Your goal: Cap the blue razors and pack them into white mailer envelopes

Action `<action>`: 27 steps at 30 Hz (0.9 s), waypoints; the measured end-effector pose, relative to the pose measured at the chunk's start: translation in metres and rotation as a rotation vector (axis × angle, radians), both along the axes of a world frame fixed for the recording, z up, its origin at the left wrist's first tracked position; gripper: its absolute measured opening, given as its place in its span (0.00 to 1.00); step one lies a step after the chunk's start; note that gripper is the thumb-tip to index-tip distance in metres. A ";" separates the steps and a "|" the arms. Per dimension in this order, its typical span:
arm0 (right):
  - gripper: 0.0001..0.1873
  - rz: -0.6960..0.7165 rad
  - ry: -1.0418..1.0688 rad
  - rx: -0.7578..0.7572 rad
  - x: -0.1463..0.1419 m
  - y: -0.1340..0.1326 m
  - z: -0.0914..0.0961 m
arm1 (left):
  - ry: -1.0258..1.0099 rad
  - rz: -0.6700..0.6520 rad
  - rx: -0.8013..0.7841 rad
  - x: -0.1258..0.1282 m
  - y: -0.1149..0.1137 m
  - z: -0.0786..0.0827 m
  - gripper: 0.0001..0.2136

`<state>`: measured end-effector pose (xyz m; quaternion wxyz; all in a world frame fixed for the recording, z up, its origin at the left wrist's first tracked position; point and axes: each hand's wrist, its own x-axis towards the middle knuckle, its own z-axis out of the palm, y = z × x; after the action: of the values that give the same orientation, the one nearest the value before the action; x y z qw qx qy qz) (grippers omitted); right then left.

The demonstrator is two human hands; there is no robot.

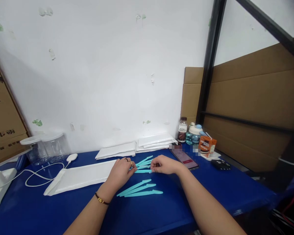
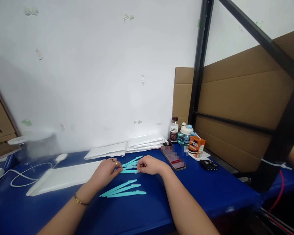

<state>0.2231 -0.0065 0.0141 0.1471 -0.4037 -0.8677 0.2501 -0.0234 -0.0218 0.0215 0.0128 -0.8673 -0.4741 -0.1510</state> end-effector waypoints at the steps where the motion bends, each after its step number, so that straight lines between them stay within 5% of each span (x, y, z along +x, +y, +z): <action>1: 0.10 0.004 -0.017 -0.019 0.003 0.001 0.000 | 0.003 -0.013 -0.034 -0.002 0.001 0.000 0.13; 9: 0.12 0.046 0.012 -0.080 0.005 0.002 0.000 | -0.113 -0.166 -0.198 -0.003 -0.002 -0.001 0.13; 19: 0.10 0.090 -0.015 -0.203 0.014 0.000 0.007 | -0.118 -0.206 -0.364 0.000 -0.009 0.004 0.13; 27: 0.09 -0.168 -0.065 -0.140 0.039 0.004 0.005 | -0.123 -0.150 -0.578 -0.022 0.000 0.003 0.11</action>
<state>0.2620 -0.0020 0.0188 0.1106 -0.4921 -0.8156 0.2836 -0.0450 -0.0221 0.0243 -0.2742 -0.8568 -0.4322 -0.0628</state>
